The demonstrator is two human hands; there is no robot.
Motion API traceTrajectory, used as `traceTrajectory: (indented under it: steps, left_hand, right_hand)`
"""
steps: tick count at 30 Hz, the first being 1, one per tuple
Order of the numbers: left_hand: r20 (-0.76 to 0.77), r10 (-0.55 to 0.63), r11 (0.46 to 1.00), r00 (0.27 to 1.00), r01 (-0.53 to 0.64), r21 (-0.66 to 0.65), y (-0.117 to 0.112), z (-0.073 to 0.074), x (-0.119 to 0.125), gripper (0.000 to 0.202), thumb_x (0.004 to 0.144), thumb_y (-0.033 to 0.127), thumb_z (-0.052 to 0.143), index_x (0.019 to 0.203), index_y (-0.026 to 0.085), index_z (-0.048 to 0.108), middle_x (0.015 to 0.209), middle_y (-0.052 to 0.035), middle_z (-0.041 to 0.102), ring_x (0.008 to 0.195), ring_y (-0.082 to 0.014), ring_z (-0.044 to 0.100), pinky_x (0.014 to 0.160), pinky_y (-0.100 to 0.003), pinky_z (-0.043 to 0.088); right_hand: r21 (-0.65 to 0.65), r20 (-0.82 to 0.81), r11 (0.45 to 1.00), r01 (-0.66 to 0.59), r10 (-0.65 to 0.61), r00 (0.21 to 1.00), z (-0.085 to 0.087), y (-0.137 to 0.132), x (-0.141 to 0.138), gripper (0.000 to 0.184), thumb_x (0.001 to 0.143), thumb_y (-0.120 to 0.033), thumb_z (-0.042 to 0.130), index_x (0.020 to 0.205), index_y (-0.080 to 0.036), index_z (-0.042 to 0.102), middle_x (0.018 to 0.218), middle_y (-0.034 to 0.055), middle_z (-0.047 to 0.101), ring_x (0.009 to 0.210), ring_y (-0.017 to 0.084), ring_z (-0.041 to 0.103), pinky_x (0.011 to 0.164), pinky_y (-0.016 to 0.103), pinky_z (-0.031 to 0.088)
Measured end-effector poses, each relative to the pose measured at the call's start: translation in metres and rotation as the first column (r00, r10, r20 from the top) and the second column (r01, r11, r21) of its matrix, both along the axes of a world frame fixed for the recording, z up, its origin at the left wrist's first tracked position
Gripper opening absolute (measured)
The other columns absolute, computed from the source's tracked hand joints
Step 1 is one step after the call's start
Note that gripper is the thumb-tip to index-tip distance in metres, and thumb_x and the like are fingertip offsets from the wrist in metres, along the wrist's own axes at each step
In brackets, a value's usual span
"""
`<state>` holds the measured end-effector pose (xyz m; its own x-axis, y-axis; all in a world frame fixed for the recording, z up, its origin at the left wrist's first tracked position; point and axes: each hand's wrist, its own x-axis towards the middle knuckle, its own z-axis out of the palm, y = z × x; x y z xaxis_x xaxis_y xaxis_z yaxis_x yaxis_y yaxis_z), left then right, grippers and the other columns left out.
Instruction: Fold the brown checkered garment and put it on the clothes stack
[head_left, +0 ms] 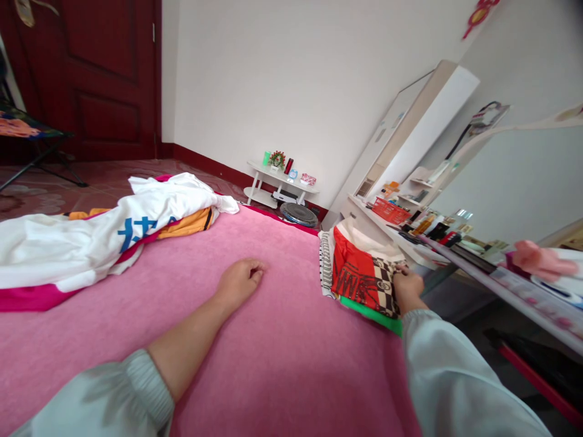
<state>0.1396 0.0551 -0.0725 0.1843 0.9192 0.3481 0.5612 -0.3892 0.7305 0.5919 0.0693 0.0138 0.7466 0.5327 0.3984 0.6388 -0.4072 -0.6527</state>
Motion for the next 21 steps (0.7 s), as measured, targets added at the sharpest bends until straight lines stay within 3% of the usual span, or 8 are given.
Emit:
traceTrajectory:
  steps: [2,5,8,10,12,14,17,21]
  left_hand:
    - [-0.003,0.002,1.000,1.000,-0.002,0.000,0.000,0.000,0.000,0.025,0.080,0.020,0.050,0.095,0.021,0.070,0.098,-0.0006,0.071,0.089,-0.0172,0.063,0.081,-0.024,0.047]
    - [-0.004,0.000,1.000,1.000,0.000,0.007,0.000,-0.001,0.000,0.025,0.080,0.021,0.050,0.096,0.022,0.070,0.099,-0.0007,0.071,0.091,-0.0172,0.063,0.083,-0.024,0.046]
    - [-0.003,-0.004,1.000,1.000,0.004,0.008,0.000,-0.001,0.000,0.025,0.080,0.020,0.050,0.095,0.022,0.070,0.099,-0.0005,0.071,0.091,-0.0170,0.063,0.083,-0.024,0.046]
    - [-0.001,-0.005,1.000,1.000,0.005,0.002,0.000,-0.001,0.000,0.025,0.080,0.020,0.050,0.094,0.021,0.070,0.099,-0.0005,0.071,0.092,-0.0170,0.063,0.083,-0.024,0.046]
    - [-0.001,-0.006,1.000,1.000,0.006,-0.007,-0.001,0.001,0.000,0.025,0.080,0.019,0.050,0.094,0.021,0.070,0.099,-0.0006,0.071,0.092,-0.0170,0.063,0.083,-0.024,0.046]
    - [-0.003,-0.008,1.000,1.000,0.008,-0.010,-0.001,0.002,0.000,0.025,0.080,0.019,0.050,0.094,0.021,0.070,0.098,-0.0007,0.071,0.091,-0.0169,0.063,0.083,-0.025,0.046]
    - [-0.002,-0.007,1.000,1.000,0.007,-0.003,-0.001,0.002,0.000,0.025,0.080,0.019,0.050,0.094,0.021,0.070,0.098,-0.0008,0.071,0.090,-0.0168,0.063,0.083,-0.025,0.046]
    - [0.000,-0.006,1.000,1.000,0.006,0.002,-0.001,0.001,0.000,0.025,0.080,0.019,0.050,0.094,0.021,0.070,0.098,-0.0013,0.070,0.089,-0.0172,0.063,0.082,-0.025,0.047]
  right_hand:
    - [-0.086,0.019,0.992,0.093,-0.091,0.996,-0.003,-0.005,-0.004,0.034,0.063,-0.020,0.059,0.094,-0.013,0.070,0.098,0.0211,0.064,0.100,0.039,0.057,0.082,0.052,0.045]
    - [-0.082,0.158,0.983,0.162,-0.148,0.976,0.001,-0.005,-0.022,0.039,0.066,-0.023,0.060,0.104,-0.014,0.067,0.118,0.0248,0.054,0.115,0.042,0.046,0.089,0.058,0.038]
    - [-0.047,0.448,0.998,-0.038,0.055,0.892,0.011,0.003,-0.045,0.036,0.075,-0.022,0.050,0.107,-0.017,0.065,0.116,0.0167,0.058,0.112,0.033,0.050,0.092,0.047,0.039]
    - [-0.118,0.529,0.965,-0.233,0.260,0.808,0.017,0.011,-0.060,0.030,0.077,-0.020,0.045,0.098,-0.017,0.067,0.101,0.0116,0.065,0.098,0.027,0.057,0.086,0.039,0.043]
    - [-0.160,0.490,0.920,-0.358,0.389,0.780,0.020,0.021,-0.071,0.027,0.077,-0.020,0.047,0.094,-0.019,0.068,0.095,0.0081,0.067,0.089,0.023,0.060,0.082,0.035,0.044]
    - [-0.106,0.380,0.897,-0.429,0.435,0.816,0.021,0.033,-0.079,0.031,0.073,-0.018,0.053,0.101,-0.019,0.066,0.100,0.0073,0.067,0.088,0.022,0.061,0.081,0.032,0.045]
    - [0.013,0.007,0.892,-0.453,0.453,0.892,0.019,0.051,-0.087,0.056,0.065,-0.012,0.061,0.121,-0.018,0.055,0.102,0.0091,0.066,0.075,0.019,0.063,0.069,0.029,0.049]
    - [0.035,-0.255,0.894,-0.447,0.441,0.861,0.019,0.064,-0.089,0.062,0.060,-0.005,0.065,0.121,-0.015,0.052,0.065,0.0000,0.063,0.044,0.013,0.054,0.044,0.025,0.046]
